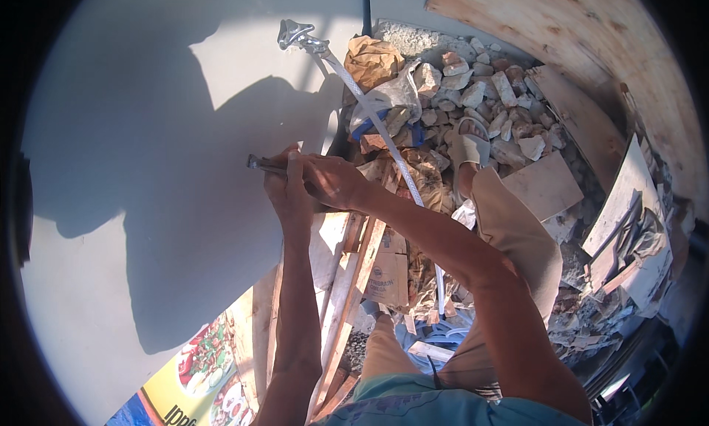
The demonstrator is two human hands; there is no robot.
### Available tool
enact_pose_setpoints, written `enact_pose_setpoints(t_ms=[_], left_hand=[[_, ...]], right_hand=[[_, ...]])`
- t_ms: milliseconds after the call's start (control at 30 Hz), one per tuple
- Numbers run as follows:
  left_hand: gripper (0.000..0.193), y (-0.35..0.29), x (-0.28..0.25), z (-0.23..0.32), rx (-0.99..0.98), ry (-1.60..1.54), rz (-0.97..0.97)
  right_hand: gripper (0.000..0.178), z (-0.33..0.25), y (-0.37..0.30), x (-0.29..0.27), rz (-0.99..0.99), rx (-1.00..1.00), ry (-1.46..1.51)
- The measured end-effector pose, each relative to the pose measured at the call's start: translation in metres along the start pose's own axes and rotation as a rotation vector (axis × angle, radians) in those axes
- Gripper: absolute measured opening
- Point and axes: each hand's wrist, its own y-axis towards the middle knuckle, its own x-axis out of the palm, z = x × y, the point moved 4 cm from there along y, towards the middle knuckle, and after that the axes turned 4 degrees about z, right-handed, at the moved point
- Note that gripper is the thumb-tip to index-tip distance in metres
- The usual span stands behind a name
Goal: The person uses pliers to manipulate a metal faucet fixture and a clear plastic tube in a cluttered renovation area.
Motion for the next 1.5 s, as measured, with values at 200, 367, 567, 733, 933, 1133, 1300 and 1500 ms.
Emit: enact_pose_setpoints(t_ms=[200,367,567,733,933,1133,1300,1500], left_hand=[[0.031,-0.037,-0.036,0.050,0.286,0.116,0.232],[0.036,-0.082,-0.100,0.106,0.246,0.064,0.192],[0.048,-0.110,-0.160,0.179,0.202,0.421,0.195],[0.040,-0.099,-0.176,0.230,0.367,0.615,0.257],[0.044,-0.086,-0.186,0.231,0.358,0.675,0.340],[0.039,-0.086,-0.187,0.227,0.462,0.766,0.284],[0.035,-0.085,-0.189,0.225,0.462,0.699,0.290],[0.031,-0.085,-0.193,0.223,0.529,0.663,0.297]], right_hand=[[0.037,-0.023,0.032,-0.032,-0.086,-0.102,-0.156],[0.035,0.058,0.061,-0.098,0.367,0.278,-0.267],[0.043,0.187,0.076,-0.113,0.435,0.442,0.133],[0.022,0.184,0.089,-0.077,0.371,0.458,0.538],[0.009,0.172,0.093,-0.074,0.459,0.501,0.620],[0.012,0.162,0.099,-0.098,0.438,0.481,0.416],[0.014,0.172,0.104,-0.099,0.396,0.614,0.501],[0.007,0.183,0.108,-0.088,0.340,0.724,0.824]])
